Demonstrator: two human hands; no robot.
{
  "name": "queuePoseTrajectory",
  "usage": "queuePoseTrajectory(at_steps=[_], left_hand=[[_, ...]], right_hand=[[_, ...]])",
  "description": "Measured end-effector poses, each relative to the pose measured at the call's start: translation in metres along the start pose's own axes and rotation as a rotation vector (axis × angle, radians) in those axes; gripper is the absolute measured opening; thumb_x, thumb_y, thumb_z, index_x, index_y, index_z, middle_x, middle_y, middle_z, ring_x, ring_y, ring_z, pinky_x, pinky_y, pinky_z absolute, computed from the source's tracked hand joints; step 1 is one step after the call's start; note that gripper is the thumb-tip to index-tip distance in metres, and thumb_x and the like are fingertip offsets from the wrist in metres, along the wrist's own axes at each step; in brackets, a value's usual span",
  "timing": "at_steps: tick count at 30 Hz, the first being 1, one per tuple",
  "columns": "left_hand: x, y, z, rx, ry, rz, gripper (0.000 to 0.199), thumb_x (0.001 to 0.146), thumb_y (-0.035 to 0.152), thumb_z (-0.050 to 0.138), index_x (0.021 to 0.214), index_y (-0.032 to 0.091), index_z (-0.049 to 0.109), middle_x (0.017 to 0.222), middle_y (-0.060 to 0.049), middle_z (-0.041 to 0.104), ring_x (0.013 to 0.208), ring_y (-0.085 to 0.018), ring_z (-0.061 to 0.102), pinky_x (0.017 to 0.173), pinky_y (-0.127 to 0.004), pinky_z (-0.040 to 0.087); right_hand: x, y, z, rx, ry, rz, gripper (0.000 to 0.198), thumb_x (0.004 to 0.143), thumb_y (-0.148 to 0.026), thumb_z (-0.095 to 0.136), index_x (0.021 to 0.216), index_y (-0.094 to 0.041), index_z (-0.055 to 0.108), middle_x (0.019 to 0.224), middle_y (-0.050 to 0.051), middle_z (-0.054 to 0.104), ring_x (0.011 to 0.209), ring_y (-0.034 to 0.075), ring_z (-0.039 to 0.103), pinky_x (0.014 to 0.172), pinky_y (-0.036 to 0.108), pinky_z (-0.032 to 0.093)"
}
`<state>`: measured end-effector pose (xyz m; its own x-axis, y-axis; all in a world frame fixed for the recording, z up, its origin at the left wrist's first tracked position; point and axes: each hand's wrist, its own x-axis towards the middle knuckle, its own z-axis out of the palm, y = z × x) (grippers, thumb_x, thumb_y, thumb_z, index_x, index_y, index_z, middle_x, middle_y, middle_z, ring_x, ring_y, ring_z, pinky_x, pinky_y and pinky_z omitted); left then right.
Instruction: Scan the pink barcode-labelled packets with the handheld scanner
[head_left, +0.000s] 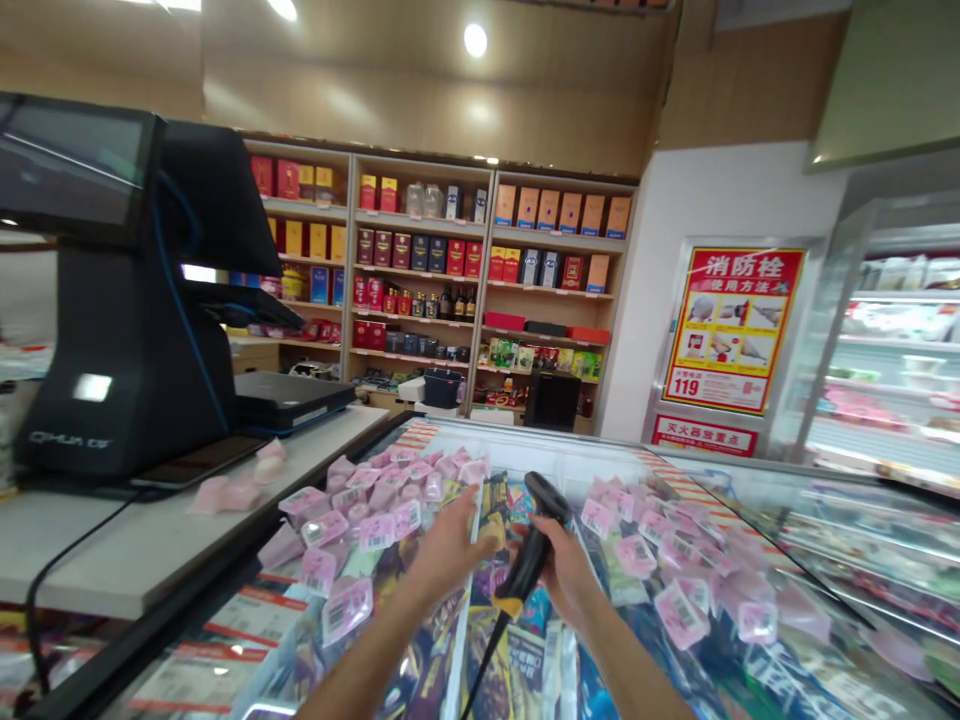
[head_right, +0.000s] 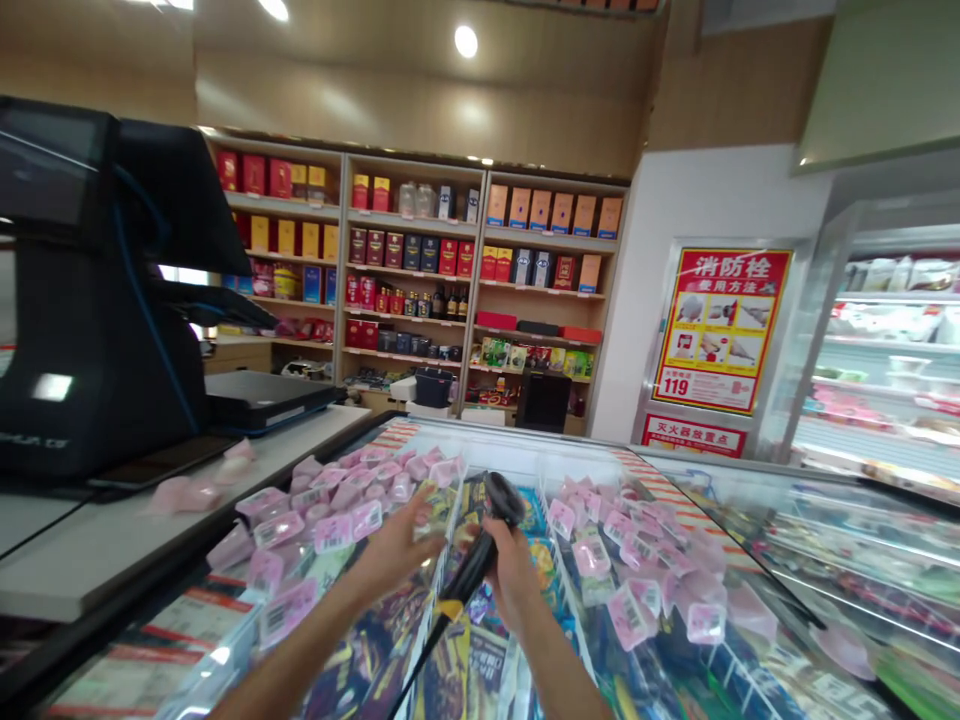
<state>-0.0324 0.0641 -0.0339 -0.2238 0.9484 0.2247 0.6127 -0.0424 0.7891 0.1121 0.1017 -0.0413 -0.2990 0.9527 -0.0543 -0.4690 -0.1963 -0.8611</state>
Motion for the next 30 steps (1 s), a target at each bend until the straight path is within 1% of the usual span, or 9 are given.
queuePoseTrajectory(at_steps=[2, 4, 7, 10, 15, 18, 21, 25, 30], left_hand=[[0.007, -0.021, -0.025, 0.210, 0.140, -0.086, 0.053, 0.069, 0.020, 0.047, 0.119, 0.010, 0.032, 0.117, -0.017, 0.043, 0.107, -0.027, 0.039, 0.089, -0.044, 0.024], [0.013, -0.039, -0.042, 0.379, 0.197, -0.144, 0.037, 0.071, 0.019, 0.047, 0.106, 0.008, 0.045, 0.111, -0.016, 0.048, 0.108, -0.028, 0.037, 0.089, -0.050, 0.021], [0.021, -0.053, -0.049, 0.530, 0.217, -0.146, 0.024, 0.075, 0.026, 0.047, 0.094, 0.014, 0.052, 0.104, -0.006, 0.053, 0.102, -0.021, 0.044, 0.087, -0.047, 0.028], [0.027, -0.053, -0.044, 0.573, 0.215, -0.116, 0.022, 0.076, 0.029, 0.045, 0.091, 0.014, 0.054, 0.097, -0.004, 0.056, 0.093, -0.018, 0.050, 0.082, -0.042, 0.036], [0.042, -0.050, -0.029, 0.484, 0.192, -0.136, 0.021, 0.076, 0.030, 0.046, 0.086, 0.013, 0.055, 0.086, -0.003, 0.059, 0.079, -0.014, 0.055, 0.072, -0.036, 0.043], [0.052, -0.055, -0.014, 0.366, 0.183, -0.173, 0.023, 0.077, 0.030, 0.045, 0.088, 0.013, 0.054, 0.086, -0.003, 0.059, 0.076, -0.013, 0.056, 0.068, -0.033, 0.045], [0.059, -0.062, -0.002, 0.256, 0.183, -0.221, 0.024, 0.077, 0.030, 0.044, 0.093, 0.014, 0.053, 0.090, -0.003, 0.058, 0.076, -0.013, 0.056, 0.066, -0.032, 0.046], [0.063, -0.068, 0.007, 0.158, 0.184, -0.250, 0.027, 0.077, 0.030, 0.045, 0.099, 0.014, 0.050, 0.096, -0.004, 0.056, 0.079, -0.014, 0.055, 0.066, -0.033, 0.046], [0.064, -0.063, 0.011, 0.122, 0.212, -0.239, 0.028, 0.077, 0.029, 0.045, 0.100, 0.015, 0.050, 0.098, -0.005, 0.055, 0.081, -0.015, 0.055, 0.068, -0.034, 0.046]], right_hand=[[-0.003, -0.004, -0.002, 0.055, -0.030, 0.031, 0.026, 0.058, -0.032, 0.058, 0.076, -0.016, 0.047, 0.061, 0.000, 0.059, 0.052, 0.013, 0.055, 0.049, 0.024, 0.042], [-0.007, -0.007, 0.000, 0.076, -0.071, 0.057, 0.023, 0.061, -0.033, 0.055, 0.074, -0.016, 0.048, 0.058, 0.000, 0.058, 0.048, 0.011, 0.053, 0.045, 0.022, 0.041], [-0.014, -0.009, 0.005, 0.028, -0.093, 0.142, 0.024, 0.063, -0.037, 0.052, 0.066, -0.014, 0.047, 0.048, -0.001, 0.053, 0.039, 0.009, 0.048, 0.039, 0.021, 0.038], [-0.019, -0.009, 0.008, -0.058, -0.091, 0.204, 0.030, 0.065, -0.044, 0.049, 0.062, -0.014, 0.048, 0.042, -0.002, 0.049, 0.033, 0.008, 0.044, 0.034, 0.020, 0.036], [-0.025, -0.008, 0.011, -0.093, -0.119, 0.179, 0.031, 0.066, -0.044, 0.048, 0.074, -0.014, 0.051, 0.048, -0.001, 0.054, 0.033, 0.008, 0.044, 0.033, 0.020, 0.037], [-0.026, -0.008, 0.011, -0.139, -0.127, 0.174, 0.031, 0.069, -0.044, 0.045, 0.075, -0.014, 0.050, 0.042, -0.002, 0.052, 0.030, 0.008, 0.043, 0.030, 0.019, 0.035], [-0.024, -0.008, 0.010, -0.217, -0.115, 0.186, 0.031, 0.071, -0.043, 0.040, 0.074, -0.014, 0.049, 0.034, -0.003, 0.047, 0.026, 0.010, 0.041, 0.028, 0.019, 0.032], [-0.023, -0.007, 0.009, -0.245, -0.100, 0.194, 0.029, 0.071, -0.042, 0.040, 0.068, -0.014, 0.048, 0.033, -0.003, 0.046, 0.026, 0.009, 0.041, 0.029, 0.019, 0.034], [-0.020, -0.007, 0.006, -0.246, -0.091, 0.201, 0.030, 0.069, -0.044, 0.042, 0.064, -0.015, 0.048, 0.035, -0.002, 0.047, 0.027, 0.009, 0.041, 0.029, 0.019, 0.034]])
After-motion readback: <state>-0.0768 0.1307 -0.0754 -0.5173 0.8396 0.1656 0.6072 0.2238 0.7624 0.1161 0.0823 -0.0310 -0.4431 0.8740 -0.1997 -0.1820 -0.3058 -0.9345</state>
